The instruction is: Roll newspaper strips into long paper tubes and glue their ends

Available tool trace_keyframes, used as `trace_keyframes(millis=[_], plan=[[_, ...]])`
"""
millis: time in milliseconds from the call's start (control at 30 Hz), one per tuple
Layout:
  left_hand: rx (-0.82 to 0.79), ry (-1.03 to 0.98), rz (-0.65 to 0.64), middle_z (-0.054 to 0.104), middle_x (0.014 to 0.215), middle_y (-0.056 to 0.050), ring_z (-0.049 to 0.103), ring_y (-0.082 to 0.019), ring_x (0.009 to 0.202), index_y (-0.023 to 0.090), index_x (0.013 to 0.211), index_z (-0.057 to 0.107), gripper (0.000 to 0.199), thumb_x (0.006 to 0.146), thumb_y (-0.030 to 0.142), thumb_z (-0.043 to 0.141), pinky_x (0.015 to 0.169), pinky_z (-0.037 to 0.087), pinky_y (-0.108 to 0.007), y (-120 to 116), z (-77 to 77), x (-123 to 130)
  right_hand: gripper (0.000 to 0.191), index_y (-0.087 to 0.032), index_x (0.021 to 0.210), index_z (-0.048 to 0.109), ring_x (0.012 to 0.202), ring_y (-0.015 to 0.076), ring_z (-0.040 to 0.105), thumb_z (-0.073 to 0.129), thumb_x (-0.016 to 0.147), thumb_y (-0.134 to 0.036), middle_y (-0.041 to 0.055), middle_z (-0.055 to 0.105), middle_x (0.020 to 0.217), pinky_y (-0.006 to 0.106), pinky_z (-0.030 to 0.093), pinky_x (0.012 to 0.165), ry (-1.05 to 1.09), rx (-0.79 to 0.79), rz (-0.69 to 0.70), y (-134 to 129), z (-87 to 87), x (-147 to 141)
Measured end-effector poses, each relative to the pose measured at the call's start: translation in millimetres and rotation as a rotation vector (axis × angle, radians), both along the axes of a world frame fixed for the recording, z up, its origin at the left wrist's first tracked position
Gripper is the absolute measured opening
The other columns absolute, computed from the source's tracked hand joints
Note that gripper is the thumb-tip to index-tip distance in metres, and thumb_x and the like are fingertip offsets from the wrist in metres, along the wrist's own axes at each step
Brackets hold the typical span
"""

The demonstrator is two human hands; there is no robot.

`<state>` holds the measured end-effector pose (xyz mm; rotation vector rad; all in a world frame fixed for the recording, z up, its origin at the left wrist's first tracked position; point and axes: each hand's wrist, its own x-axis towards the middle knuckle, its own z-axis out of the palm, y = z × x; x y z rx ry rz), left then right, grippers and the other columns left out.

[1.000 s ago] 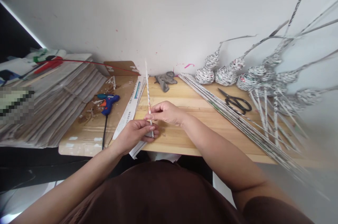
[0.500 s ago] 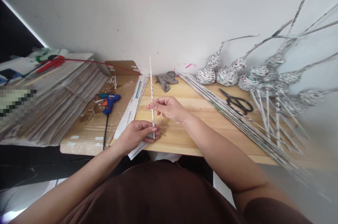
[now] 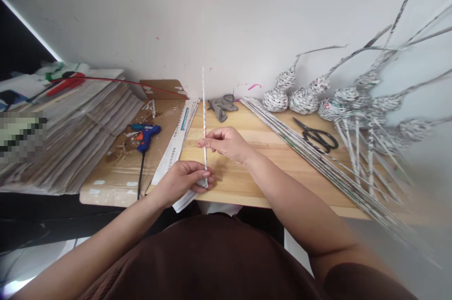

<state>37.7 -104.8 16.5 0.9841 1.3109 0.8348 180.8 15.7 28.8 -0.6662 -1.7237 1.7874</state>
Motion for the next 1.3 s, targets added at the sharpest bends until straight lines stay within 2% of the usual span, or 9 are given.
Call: trace_keyframes(millis=[100,233,400,567,700,867,1033,1200,1300], plan=[[-0.007,-0.017,-0.009,0.072,0.082,-0.009,0.066,-0.016,0.072,0.013,0.087,0.07,0.03,0.076,0.04,0.067,0.063,0.055,-0.026,-0.7,0.0,0.9,0.031,-0.013,0.074,0.07,0.052,0.0065,0.038,0.074,0.07,-0.044,-0.0012,0.051,0.059,0.021,0.024,0.044,0.045,-0.017,-0.068,-0.4,-0.6,-0.3],[0.0,-0.028,0.019,0.072,0.081,-0.009,0.067,-0.016,0.071,0.012,0.085,0.069,0.031,0.075,0.041,0.069,0.064,0.055,-0.027,-0.4,0.5,1.4,0.034,-0.014,0.089,0.072,0.055,0.0073,0.04,0.068,0.076,-0.045,0.0001,0.053,0.063,0.021,0.024,0.045,0.004,-0.072,0.127,0.4,-1.1,1.1],[-0.004,-0.002,-0.006,0.072,0.083,-0.009,0.066,-0.016,0.074,0.012,0.087,0.07,0.029,0.076,0.039,0.067,0.065,0.055,-0.026,-0.7,0.9,2.0,0.03,-0.013,0.074,0.07,0.051,0.006,0.036,0.076,0.068,-0.043,-0.0016,0.049,0.058,0.021,0.02,0.043,0.019,-0.085,-0.058,0.9,-3.3,0.1],[0.031,-0.008,-0.004,0.071,0.084,-0.009,0.066,-0.018,0.077,0.013,0.084,0.07,0.03,0.077,0.041,0.066,0.065,0.056,-0.027,-2.1,-0.7,3.2,0.035,-0.013,0.075,0.07,0.049,0.0061,0.036,0.072,0.07,-0.047,-0.0008,0.052,0.058,0.021,0.021,0.043,-0.047,-0.056,0.064,-1.7,-0.3,-1.2],[-0.004,-0.026,0.012,0.071,0.082,-0.009,0.066,-0.017,0.076,0.012,0.083,0.071,0.03,0.072,0.04,0.071,0.064,0.056,-0.027,-2.5,-3.1,4.2,0.035,-0.013,0.064,0.064,0.047,0.0053,0.032,0.077,0.064,-0.046,-0.0043,0.044,0.051,0.021,0.019,0.042,0.004,-0.063,-0.049,-2.0,-0.8,-1.6],[0.013,-0.02,0.036,0.071,0.079,-0.007,0.066,-0.017,0.075,0.013,0.079,0.072,0.027,0.072,0.039,0.072,0.067,0.057,-0.028,-1.9,-3.8,3.5,0.037,-0.013,0.083,0.071,0.049,0.0055,0.035,0.07,0.073,-0.048,-0.0012,0.053,0.059,0.022,0.022,0.043,-0.051,-0.056,0.161,-1.4,-1.5,1.4],[0.028,-0.028,0.057,0.071,0.08,-0.007,0.066,-0.017,0.078,0.013,0.08,0.072,0.026,0.073,0.038,0.072,0.073,0.058,-0.031,-2.3,-2.5,2.6,0.03,-0.014,0.067,0.064,0.046,0.0041,0.03,0.079,0.063,-0.04,-0.0057,0.045,0.052,0.021,0.019,0.043,-0.009,-0.024,-0.008,-3.0,-3.7,-1.6],[0.027,-0.019,0.061,0.07,0.08,-0.006,0.066,-0.017,0.077,0.013,0.079,0.072,0.024,0.074,0.037,0.071,0.074,0.058,-0.031,-2.1,-2.8,2.4,0.03,-0.014,0.074,0.068,0.05,0.0062,0.039,0.075,0.067,-0.043,-0.002,0.054,0.06,0.021,0.025,0.044,-0.069,-0.035,0.147,-3.6,-0.5,-0.5],[0.025,-0.01,0.066,0.07,0.082,-0.006,0.065,-0.016,0.077,0.014,0.081,0.072,0.024,0.074,0.037,0.071,0.075,0.058,-0.031,-1.9,-4.3,2.1,0.03,-0.014,0.067,0.067,0.053,0.007,0.04,0.078,0.064,-0.042,-0.0021,0.054,0.059,0.022,0.029,0.048,-0.068,0.031,0.125,-5.4,-1.3,-1.4]])
